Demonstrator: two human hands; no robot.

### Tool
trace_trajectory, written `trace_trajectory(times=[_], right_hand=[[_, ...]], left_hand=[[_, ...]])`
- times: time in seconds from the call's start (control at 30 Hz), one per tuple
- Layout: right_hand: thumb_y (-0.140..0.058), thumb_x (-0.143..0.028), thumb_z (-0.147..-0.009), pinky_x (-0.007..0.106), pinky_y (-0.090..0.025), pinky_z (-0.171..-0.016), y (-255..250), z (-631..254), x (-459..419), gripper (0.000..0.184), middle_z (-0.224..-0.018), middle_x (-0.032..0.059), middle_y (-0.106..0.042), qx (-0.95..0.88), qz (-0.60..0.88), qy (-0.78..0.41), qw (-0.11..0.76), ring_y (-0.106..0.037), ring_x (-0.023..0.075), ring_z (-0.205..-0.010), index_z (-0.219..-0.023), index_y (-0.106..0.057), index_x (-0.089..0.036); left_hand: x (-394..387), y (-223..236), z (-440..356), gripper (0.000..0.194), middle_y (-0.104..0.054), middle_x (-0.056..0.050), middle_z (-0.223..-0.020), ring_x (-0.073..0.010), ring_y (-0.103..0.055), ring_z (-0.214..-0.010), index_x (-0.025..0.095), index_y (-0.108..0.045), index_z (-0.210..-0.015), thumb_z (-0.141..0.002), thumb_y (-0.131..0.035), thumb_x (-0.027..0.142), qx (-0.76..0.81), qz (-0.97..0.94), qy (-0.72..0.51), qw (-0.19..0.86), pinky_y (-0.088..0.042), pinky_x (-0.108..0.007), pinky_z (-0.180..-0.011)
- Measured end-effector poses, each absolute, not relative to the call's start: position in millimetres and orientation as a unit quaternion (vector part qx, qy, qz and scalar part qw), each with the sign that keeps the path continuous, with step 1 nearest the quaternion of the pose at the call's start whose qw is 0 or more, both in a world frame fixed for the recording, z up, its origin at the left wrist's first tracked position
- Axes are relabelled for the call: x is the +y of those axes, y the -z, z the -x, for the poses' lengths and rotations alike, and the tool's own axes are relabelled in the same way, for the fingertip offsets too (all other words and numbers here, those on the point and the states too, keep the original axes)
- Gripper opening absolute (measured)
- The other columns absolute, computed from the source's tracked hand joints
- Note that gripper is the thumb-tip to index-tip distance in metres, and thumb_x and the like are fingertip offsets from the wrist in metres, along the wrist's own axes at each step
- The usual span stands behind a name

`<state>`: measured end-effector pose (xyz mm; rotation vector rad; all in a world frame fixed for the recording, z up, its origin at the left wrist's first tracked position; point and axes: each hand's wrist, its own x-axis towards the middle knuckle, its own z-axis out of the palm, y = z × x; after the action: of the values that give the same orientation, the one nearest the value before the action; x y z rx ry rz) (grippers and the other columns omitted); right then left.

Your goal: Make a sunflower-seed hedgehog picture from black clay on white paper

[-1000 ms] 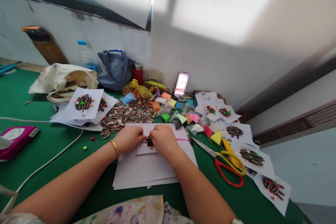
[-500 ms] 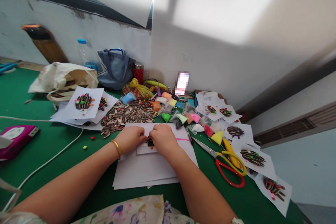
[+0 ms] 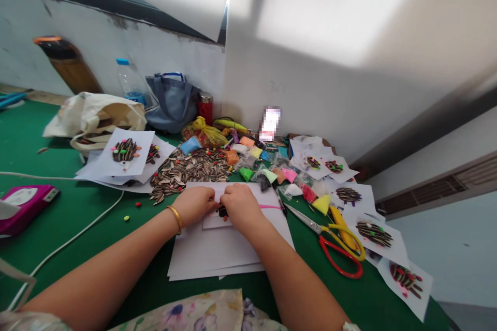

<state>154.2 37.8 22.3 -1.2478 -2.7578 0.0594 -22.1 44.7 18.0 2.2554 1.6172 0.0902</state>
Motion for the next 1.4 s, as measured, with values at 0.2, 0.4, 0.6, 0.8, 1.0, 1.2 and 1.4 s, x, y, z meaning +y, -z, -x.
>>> trace_trajectory(times=[0.2,0.4,0.6,0.8,1.0,1.2,1.4], right_hand=[[-0.068,-0.030,-0.080,0.031,-0.034,-0.072,-23,-156,37,0.009,-0.084,0.0051,-0.066,-0.897,0.437,-0.036,0.053,-0.055,0.0192,-0.083,-0.083,-0.074,-0.023],[-0.055,-0.023,-0.090,0.031,-0.036,-0.077,-28,-163,33,0.018,-0.089,0.0061,-0.067,-0.874,0.471,-0.038,0.117,-0.056,0.0180,-0.084,-0.090,-0.073,-0.023],[-0.049,-0.020,-0.093,0.031,-0.040,-0.080,-36,-159,22,0.023,-0.094,0.0064,-0.066,-0.833,0.475,-0.066,0.275,-0.056,0.0184,-0.090,-0.101,-0.071,-0.021],[-0.054,-0.023,-0.092,0.033,-0.041,-0.082,-38,-150,14,0.022,-0.095,0.0055,-0.065,-0.823,0.443,-0.109,0.339,-0.056,0.0193,-0.091,-0.109,-0.068,-0.024],[-0.054,-0.021,-0.091,0.032,-0.041,-0.077,-35,-147,16,0.024,-0.087,0.0049,-0.062,-0.830,0.437,-0.122,0.325,-0.054,0.0189,-0.086,-0.109,-0.069,-0.023],[-0.056,-0.023,-0.090,0.031,-0.040,-0.074,-37,-147,15,0.017,-0.083,0.0043,-0.060,-0.832,0.437,-0.121,0.319,-0.052,0.0182,-0.082,-0.095,-0.072,-0.022],[-0.052,-0.020,-0.090,0.032,-0.041,-0.078,-42,-149,14,0.016,-0.085,0.0044,-0.059,-0.803,0.450,-0.144,0.363,-0.053,0.0183,-0.085,-0.088,-0.068,-0.021]], left_hand=[[43,-21,24,0.021,-0.069,-0.010,-0.077,-0.0246,-0.064,-0.075,0.020,-0.067,-0.074,-0.078,-0.059,0.038,0.569,-0.801,-0.033,0.182,-0.040,-0.030,-0.064],[51,-21,32,0.025,-0.063,-0.003,-0.069,-0.0180,-0.055,-0.067,0.019,-0.062,-0.069,-0.075,-0.063,0.043,0.572,-0.767,-0.102,0.272,-0.034,-0.026,-0.059],[45,-27,25,0.044,-0.035,0.006,-0.053,-0.0084,-0.031,-0.046,0.019,-0.052,-0.074,-0.080,-0.051,0.062,0.495,-0.490,-0.293,0.655,-0.018,-0.019,-0.043],[34,-31,17,0.045,-0.035,0.007,-0.053,-0.0044,-0.025,-0.042,0.019,-0.046,-0.077,-0.080,-0.056,0.063,0.400,-0.253,-0.309,0.825,-0.008,-0.014,-0.039],[31,-29,14,0.045,-0.039,0.006,-0.052,-0.0045,-0.029,-0.041,0.018,-0.045,-0.073,-0.082,-0.053,0.061,0.398,-0.269,-0.314,0.819,-0.008,-0.014,-0.036],[29,-28,13,0.044,-0.039,0.006,-0.051,-0.0045,-0.030,-0.040,0.018,-0.044,-0.071,-0.085,-0.051,0.059,0.406,-0.250,-0.297,0.827,-0.010,-0.013,-0.037],[32,-27,16,0.040,-0.039,0.006,-0.055,-0.0031,-0.031,-0.042,0.017,-0.047,-0.074,-0.087,-0.051,0.054,0.369,-0.206,-0.272,0.864,-0.009,-0.012,-0.038]])
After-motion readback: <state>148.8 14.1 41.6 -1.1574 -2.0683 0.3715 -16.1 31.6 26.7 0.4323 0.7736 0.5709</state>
